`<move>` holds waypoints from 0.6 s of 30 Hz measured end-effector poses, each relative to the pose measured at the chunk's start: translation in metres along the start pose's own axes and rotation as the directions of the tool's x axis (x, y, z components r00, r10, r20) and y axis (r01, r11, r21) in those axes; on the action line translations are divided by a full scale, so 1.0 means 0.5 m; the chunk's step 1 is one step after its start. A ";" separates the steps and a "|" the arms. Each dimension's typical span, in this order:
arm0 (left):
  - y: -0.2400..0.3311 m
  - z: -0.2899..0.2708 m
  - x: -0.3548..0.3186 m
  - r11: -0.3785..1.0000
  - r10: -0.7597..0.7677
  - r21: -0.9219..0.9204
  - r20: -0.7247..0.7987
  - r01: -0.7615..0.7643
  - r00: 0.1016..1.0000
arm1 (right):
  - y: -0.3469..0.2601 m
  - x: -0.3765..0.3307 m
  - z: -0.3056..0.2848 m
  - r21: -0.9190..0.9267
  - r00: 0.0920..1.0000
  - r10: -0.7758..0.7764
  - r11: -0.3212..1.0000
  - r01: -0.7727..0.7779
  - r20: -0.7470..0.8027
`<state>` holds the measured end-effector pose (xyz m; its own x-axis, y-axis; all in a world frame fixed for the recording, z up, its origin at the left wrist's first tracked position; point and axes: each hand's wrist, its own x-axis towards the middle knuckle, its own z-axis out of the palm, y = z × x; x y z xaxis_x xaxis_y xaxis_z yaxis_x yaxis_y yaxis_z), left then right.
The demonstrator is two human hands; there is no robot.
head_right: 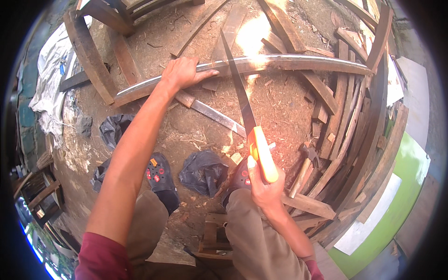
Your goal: The person sits on the ground and uses a hand saw to cut a long curved wooden strip. After cutting, they use a hammer to strike the cut piece, then place the saw and hammer aside.
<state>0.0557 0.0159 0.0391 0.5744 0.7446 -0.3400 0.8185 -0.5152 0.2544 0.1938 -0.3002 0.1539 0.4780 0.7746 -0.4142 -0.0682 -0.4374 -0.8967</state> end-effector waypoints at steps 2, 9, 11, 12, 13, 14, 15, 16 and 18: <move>0.023 -0.005 0.009 1.000 0.008 -0.026 0.021 -0.007 1.000 | -0.013 -0.015 -0.011 -0.016 1.000 0.011 1.000 -0.012 -0.025; 0.015 0.024 -0.011 0.999 -0.038 -0.014 -0.057 0.038 0.998 | 0.024 -0.033 -0.011 0.027 1.000 0.014 1.000 -0.013 -0.020; 0.016 0.031 -0.016 0.999 -0.028 -0.028 -0.060 0.026 0.998 | 0.033 -0.033 -0.013 0.030 0.999 0.032 0.999 -0.031 -0.034; 0.017 0.035 -0.019 0.999 -0.022 -0.025 -0.092 0.020 0.995 | 0.043 -0.034 -0.016 -0.031 1.000 -0.007 0.999 0.006 -0.022; 0.015 0.039 -0.021 1.000 -0.015 -0.018 -0.123 0.013 0.992 | 0.056 -0.036 -0.016 -0.088 0.999 -0.043 0.995 0.042 -0.009; 0.015 0.044 -0.024 1.000 -0.007 -0.009 -0.153 0.005 0.988 | 0.069 -0.037 -0.015 -0.143 0.997 -0.078 0.987 0.078 0.007; 0.016 0.050 -0.026 1.000 -0.006 0.000 -0.161 0.006 0.987 | 0.078 -0.038 -0.014 -0.142 0.997 -0.078 0.987 0.077 -0.002; 0.014 0.052 -0.027 1.000 -0.005 0.012 -0.170 0.007 0.985 | 0.087 -0.038 -0.013 -0.140 0.996 -0.089 0.986 0.089 0.002; 0.027 0.056 -0.023 1.000 0.005 0.027 -0.174 0.000 0.985 | 0.102 -0.044 -0.020 -0.149 0.993 -0.116 0.982 0.113 -0.009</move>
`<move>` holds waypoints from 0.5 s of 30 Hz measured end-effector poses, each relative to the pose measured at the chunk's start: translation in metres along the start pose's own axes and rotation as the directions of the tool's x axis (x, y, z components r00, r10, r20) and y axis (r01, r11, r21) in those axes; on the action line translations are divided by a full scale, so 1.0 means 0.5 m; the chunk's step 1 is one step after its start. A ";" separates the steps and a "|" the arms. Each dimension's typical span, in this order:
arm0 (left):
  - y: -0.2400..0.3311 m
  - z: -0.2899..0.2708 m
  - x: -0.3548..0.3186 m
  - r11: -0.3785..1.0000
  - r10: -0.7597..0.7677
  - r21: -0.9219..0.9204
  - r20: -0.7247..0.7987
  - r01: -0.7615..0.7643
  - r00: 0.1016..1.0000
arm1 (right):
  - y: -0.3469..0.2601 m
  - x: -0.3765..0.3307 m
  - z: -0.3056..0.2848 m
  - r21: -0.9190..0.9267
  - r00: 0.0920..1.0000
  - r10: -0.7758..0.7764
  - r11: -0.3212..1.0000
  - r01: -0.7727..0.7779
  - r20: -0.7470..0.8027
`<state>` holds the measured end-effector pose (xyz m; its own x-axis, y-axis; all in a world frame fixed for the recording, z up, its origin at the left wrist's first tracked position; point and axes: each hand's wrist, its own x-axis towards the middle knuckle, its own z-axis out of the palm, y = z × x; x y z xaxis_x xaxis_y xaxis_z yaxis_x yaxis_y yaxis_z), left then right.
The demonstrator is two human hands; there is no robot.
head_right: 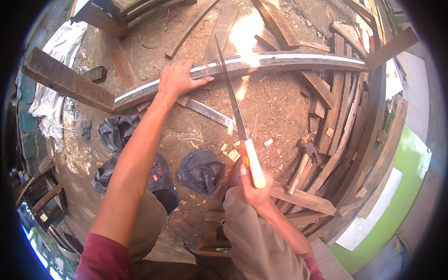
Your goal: The person sits on the ground and uses a hand saw to cut a long curved wooden strip. After cutting, they use a hammer to strike the cut piece, then place the saw and hammer aside.
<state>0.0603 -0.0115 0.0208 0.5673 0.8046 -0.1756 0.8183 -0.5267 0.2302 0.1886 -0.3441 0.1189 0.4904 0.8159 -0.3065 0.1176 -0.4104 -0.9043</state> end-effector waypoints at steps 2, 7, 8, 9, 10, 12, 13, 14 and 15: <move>0.000 0.002 -0.007 0.999 -0.032 0.045 0.009 0.031 0.999 | 0.048 -0.002 0.012 0.063 1.000 0.031 0.998 -0.031 0.004; 0.005 0.034 -0.025 1.000 0.021 0.023 -0.134 -0.018 0.991 | 0.086 -0.012 0.025 -0.044 0.985 -0.122 0.991 0.129 0.123; 0.004 0.039 -0.026 1.000 0.024 0.003 -0.154 -0.024 0.988 | 0.091 -0.012 0.028 -0.063 0.980 -0.167 0.983 0.174 0.111; 0.000 0.043 -0.025 1.000 0.026 0.002 -0.165 -0.026 0.986 | 0.095 -0.008 0.034 -0.081 0.972 -0.211 0.972 0.219 0.101; -0.004 0.046 -0.029 1.000 0.023 0.001 -0.171 -0.023 0.985 | 0.098 -0.004 0.038 -0.099 0.963 -0.250 0.961 0.260 0.097; -0.003 0.049 -0.031 1.000 0.029 -0.002 -0.188 -0.030 0.982 | 0.107 0.013 0.040 -0.142 0.948 -0.303 0.939 0.315 0.096; 0.001 0.048 -0.029 0.999 0.037 -0.003 -0.200 -0.039 0.979 | 0.107 0.020 0.039 -0.157 0.947 -0.308 0.935 0.319 0.090; 0.005 0.048 -0.026 0.999 0.045 -0.004 -0.211 -0.046 0.976 | 0.105 0.028 0.039 -0.172 0.946 -0.313 0.930 0.324 0.085; 0.002 0.047 -0.030 0.999 0.039 -0.016 -0.215 -0.043 0.976 | 0.101 0.034 0.046 -0.163 0.943 -0.323 0.929 0.332 0.080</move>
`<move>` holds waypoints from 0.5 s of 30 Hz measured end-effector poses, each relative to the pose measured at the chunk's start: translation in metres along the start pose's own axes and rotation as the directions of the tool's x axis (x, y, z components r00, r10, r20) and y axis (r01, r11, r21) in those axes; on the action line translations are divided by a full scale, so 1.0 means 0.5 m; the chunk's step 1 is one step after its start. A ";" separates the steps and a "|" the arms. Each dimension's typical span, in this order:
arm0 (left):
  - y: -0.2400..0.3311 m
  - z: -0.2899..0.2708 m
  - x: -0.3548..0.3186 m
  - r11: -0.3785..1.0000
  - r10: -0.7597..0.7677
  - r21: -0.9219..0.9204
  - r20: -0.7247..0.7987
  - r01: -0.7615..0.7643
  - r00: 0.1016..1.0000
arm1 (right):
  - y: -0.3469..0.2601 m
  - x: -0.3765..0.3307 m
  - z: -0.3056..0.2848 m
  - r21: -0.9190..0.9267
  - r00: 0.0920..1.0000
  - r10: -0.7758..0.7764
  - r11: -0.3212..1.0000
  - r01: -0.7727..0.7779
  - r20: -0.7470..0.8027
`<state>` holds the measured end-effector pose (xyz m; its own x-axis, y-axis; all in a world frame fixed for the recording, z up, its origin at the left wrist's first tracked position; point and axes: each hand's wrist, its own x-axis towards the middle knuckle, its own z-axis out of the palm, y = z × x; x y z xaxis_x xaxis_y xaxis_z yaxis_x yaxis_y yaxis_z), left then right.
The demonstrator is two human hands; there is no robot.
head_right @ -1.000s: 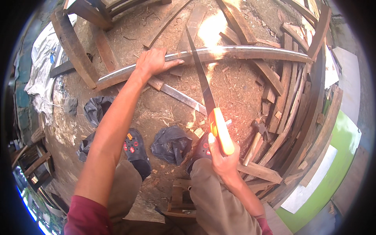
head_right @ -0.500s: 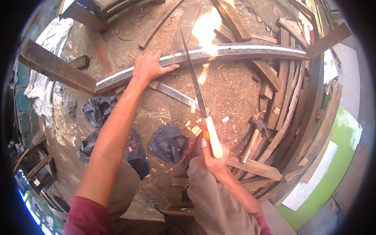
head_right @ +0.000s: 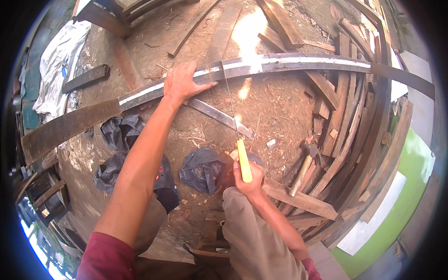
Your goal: The person sits on the ground and uses a hand saw to cut a long curved wooden strip. After cutting, they use a hammer to strike the cut piece, then place the saw and hammer aside.
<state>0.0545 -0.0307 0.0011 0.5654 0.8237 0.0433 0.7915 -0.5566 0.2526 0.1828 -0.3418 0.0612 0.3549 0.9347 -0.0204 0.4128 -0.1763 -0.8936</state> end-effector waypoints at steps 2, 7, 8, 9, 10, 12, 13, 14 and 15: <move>-0.007 -0.002 -0.001 1.000 -0.014 -0.022 -0.008 0.014 1.000 | -0.010 0.016 0.013 0.018 1.000 -0.019 1.000 0.020 -0.012; 0.016 -0.027 0.039 0.898 -0.342 -0.211 0.219 0.386 0.914 | 0.035 0.031 0.029 0.197 0.971 0.237 0.954 -0.227 -0.027; 0.023 -0.031 0.058 0.858 -0.418 -0.209 0.245 0.468 0.875 | 0.050 0.032 0.030 0.212 0.968 0.249 0.948 -0.238 -0.026; 0.019 -0.028 0.067 0.808 -0.498 -0.199 0.273 0.554 0.823 | 0.048 0.037 0.033 0.232 0.965 0.263 0.939 -0.252 -0.015; 0.020 -0.020 0.072 0.785 -0.572 -0.143 0.208 0.603 0.793 | 0.033 0.050 0.024 0.077 0.995 0.095 0.992 -0.096 0.009; 0.014 -0.012 0.065 0.786 -0.588 -0.100 0.184 0.610 0.788 | 0.054 0.019 0.018 0.013 0.994 0.090 0.996 -0.091 0.064; 0.013 -0.012 0.074 0.792 -0.588 -0.082 0.162 0.605 0.792 | 0.055 0.001 0.017 0.037 0.988 0.137 0.989 -0.140 0.065; 0.019 -0.010 0.076 0.805 -0.573 -0.088 0.134 0.586 0.808 | 0.051 -0.017 0.014 0.010 1.000 0.002 1.000 -0.002 0.021; 0.021 -0.007 0.071 0.809 -0.570 -0.087 0.126 0.582 0.812 | 0.040 -0.031 0.013 -0.020 0.999 -0.008 1.000 0.009 0.036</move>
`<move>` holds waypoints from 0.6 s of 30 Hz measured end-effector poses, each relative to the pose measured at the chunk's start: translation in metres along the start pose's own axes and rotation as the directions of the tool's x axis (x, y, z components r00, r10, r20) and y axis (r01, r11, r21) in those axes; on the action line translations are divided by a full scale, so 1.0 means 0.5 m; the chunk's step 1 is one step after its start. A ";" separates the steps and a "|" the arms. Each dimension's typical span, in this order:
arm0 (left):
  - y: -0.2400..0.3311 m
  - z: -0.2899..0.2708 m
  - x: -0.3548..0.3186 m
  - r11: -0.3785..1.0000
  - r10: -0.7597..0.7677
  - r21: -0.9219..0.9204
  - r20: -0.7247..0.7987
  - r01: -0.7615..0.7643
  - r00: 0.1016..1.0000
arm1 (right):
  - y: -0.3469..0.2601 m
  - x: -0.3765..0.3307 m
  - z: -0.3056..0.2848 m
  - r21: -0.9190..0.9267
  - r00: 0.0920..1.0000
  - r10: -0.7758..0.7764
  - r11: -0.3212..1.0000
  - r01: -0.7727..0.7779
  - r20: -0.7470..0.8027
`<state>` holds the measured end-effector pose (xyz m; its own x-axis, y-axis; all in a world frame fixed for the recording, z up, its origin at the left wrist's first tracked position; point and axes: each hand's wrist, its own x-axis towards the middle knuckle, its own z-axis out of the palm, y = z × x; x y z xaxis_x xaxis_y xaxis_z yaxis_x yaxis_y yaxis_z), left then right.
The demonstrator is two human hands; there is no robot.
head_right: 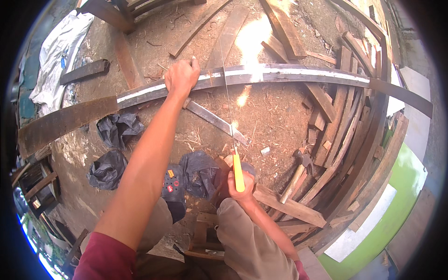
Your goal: The person sits on the ground and uses a hand saw to cut a long curved wooden strip. After cutting, they use a hammer to strike the cut piece, then place the saw and hammer aside.
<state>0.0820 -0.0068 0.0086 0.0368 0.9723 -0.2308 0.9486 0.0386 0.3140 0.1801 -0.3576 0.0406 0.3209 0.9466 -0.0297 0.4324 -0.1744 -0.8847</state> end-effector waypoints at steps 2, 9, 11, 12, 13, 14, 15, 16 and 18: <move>-0.002 0.004 -0.002 1.000 0.009 0.004 -0.017 -0.009 1.000 | -0.012 -0.006 -0.003 0.031 0.998 0.060 0.998 -0.059 -0.022; 0.014 0.003 0.006 1.000 -0.006 0.014 0.004 0.006 1.000 | 0.008 0.231 0.050 0.124 0.988 0.105 0.988 -0.091 -0.115; 0.010 0.006 0.000 1.000 0.004 0.022 0.007 -0.005 1.000 | 0.003 0.228 0.068 0.083 0.987 0.034 0.996 -0.021 -0.157; 0.006 0.002 0.005 1.000 0.004 0.028 -0.004 -0.003 1.000 | -0.003 0.221 0.055 0.039 0.993 -0.004 0.999 0.009 -0.116; 0.009 0.000 0.007 0.999 -0.014 0.035 0.041 0.013 0.999 | 0.029 0.173 0.044 0.094 0.996 0.066 0.994 -0.059 -0.066; 0.013 -0.003 0.006 0.999 -0.012 0.037 0.057 0.010 0.998 | 0.054 0.110 0.025 0.136 0.991 0.135 0.982 -0.132 -0.019; 0.008 -0.012 0.007 0.999 -0.015 0.044 0.061 0.012 0.998 | 0.039 0.074 0.008 0.110 0.996 0.084 0.991 -0.081 -0.025; 0.001 -0.016 0.006 0.999 -0.018 0.052 0.074 0.014 0.997 | 0.020 0.041 -0.007 0.081 0.999 0.041 0.996 -0.038 -0.028; -0.003 -0.014 0.011 0.998 -0.058 0.009 0.104 0.057 0.993 | 0.011 0.023 -0.020 -0.003 0.999 -0.037 0.999 0.037 0.013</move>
<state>0.0788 0.0000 0.0135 0.0142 0.9392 -0.3431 0.9519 0.0923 0.2921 0.1946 -0.3502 0.0401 0.2941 0.9558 -0.0028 0.4462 -0.1399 -0.8839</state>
